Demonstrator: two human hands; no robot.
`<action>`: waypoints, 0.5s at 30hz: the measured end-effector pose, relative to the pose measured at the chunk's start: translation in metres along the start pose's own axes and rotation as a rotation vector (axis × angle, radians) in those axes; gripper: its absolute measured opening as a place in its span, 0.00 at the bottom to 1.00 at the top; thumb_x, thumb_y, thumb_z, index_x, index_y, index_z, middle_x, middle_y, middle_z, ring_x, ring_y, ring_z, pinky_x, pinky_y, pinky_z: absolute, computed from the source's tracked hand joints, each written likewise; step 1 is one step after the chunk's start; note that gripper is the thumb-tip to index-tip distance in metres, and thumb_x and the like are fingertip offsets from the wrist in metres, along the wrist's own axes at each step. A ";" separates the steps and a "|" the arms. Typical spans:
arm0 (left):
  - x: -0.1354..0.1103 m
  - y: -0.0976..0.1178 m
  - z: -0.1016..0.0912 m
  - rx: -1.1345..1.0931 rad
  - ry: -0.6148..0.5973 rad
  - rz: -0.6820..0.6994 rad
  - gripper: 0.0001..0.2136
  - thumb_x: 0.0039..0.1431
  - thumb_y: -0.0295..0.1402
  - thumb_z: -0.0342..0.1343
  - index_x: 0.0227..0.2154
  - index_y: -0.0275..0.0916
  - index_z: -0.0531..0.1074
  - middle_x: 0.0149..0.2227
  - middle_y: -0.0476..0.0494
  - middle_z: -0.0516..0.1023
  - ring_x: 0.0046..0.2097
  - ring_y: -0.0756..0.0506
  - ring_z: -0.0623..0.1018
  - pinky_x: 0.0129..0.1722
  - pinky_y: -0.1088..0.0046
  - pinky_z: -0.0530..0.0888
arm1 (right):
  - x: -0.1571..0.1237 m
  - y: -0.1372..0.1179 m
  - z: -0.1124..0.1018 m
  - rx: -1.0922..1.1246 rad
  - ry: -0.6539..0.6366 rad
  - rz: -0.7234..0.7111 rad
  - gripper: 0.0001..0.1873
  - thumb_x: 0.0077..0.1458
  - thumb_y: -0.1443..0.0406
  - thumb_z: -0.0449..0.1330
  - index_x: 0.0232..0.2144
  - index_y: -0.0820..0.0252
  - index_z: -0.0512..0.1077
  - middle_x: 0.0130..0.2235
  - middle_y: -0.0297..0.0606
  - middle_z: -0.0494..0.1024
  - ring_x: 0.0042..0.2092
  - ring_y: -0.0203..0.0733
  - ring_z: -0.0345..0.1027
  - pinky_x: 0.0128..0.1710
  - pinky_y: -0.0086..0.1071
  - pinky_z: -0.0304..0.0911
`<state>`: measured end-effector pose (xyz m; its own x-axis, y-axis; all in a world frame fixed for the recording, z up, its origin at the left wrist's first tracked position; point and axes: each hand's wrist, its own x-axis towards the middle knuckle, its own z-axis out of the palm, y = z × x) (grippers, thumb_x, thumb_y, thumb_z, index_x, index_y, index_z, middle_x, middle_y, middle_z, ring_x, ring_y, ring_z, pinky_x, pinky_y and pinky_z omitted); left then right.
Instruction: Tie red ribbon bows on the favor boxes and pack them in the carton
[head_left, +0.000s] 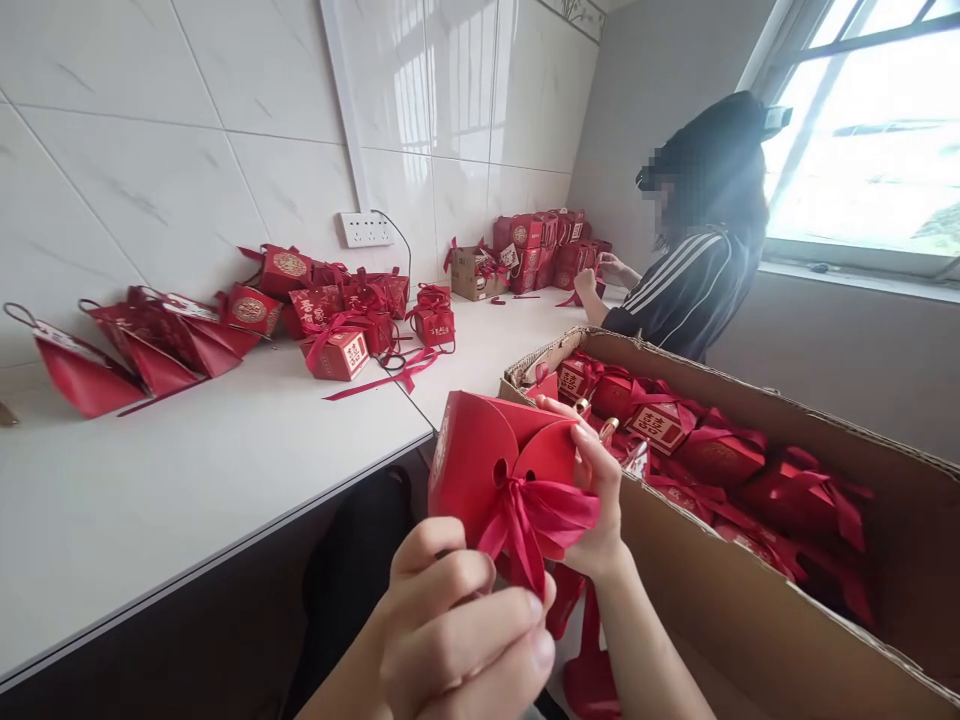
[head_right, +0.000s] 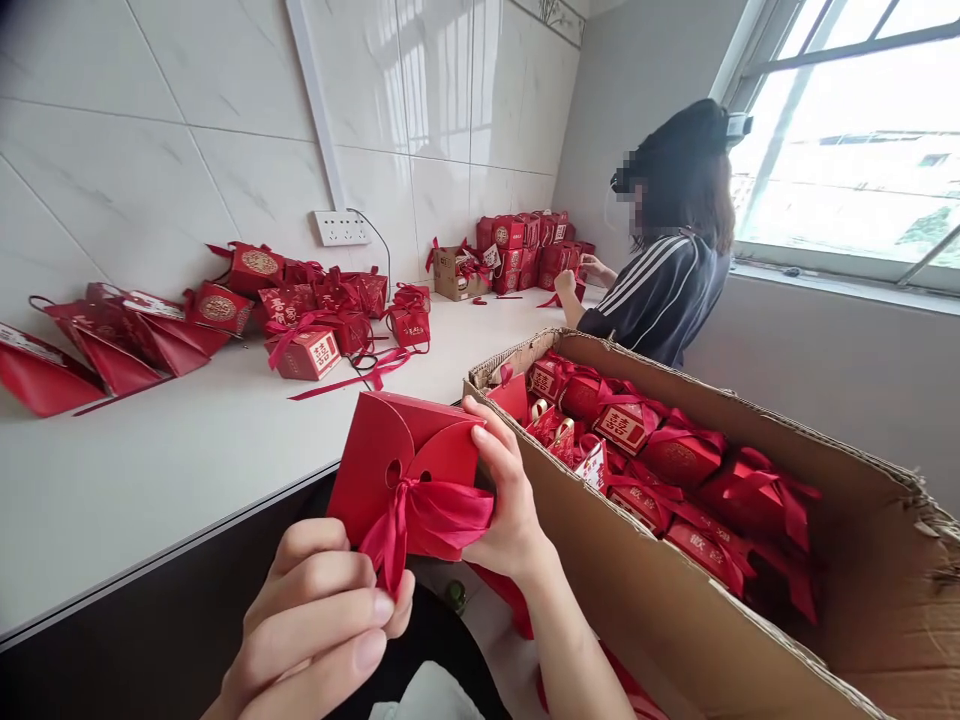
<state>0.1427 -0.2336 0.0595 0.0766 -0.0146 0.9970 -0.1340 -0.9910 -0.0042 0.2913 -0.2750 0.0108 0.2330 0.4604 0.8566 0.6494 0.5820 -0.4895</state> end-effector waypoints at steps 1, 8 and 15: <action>0.003 -0.001 -0.004 -0.007 -0.064 0.016 0.13 0.47 0.15 0.57 0.19 0.39 0.64 0.21 0.58 0.74 0.18 0.56 0.69 0.20 0.73 0.69 | 0.000 -0.001 0.000 0.017 0.002 -0.004 0.42 0.47 0.66 0.65 0.59 0.40 0.50 0.62 0.41 0.55 0.62 0.58 0.51 0.54 0.56 0.59; 0.008 0.001 -0.011 0.034 -0.186 0.029 0.14 0.47 0.14 0.56 0.21 0.41 0.65 0.19 0.60 0.73 0.17 0.57 0.68 0.20 0.74 0.70 | 0.004 -0.004 -0.002 -0.020 0.016 -0.024 0.42 0.46 0.65 0.66 0.59 0.41 0.50 0.62 0.43 0.56 0.62 0.58 0.51 0.53 0.58 0.59; 0.007 -0.015 -0.007 0.033 -0.176 -0.144 0.14 0.46 0.14 0.59 0.25 0.40 0.65 0.23 0.55 0.73 0.21 0.54 0.71 0.24 0.71 0.73 | 0.004 0.011 -0.005 -0.086 0.002 0.007 0.45 0.44 0.63 0.67 0.59 0.42 0.48 0.62 0.44 0.55 0.63 0.58 0.50 0.56 0.58 0.57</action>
<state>0.1382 -0.2181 0.0675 0.2644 0.1074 0.9584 -0.0772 -0.9882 0.1321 0.3025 -0.2699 0.0102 0.2393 0.4625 0.8537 0.7073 0.5194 -0.4795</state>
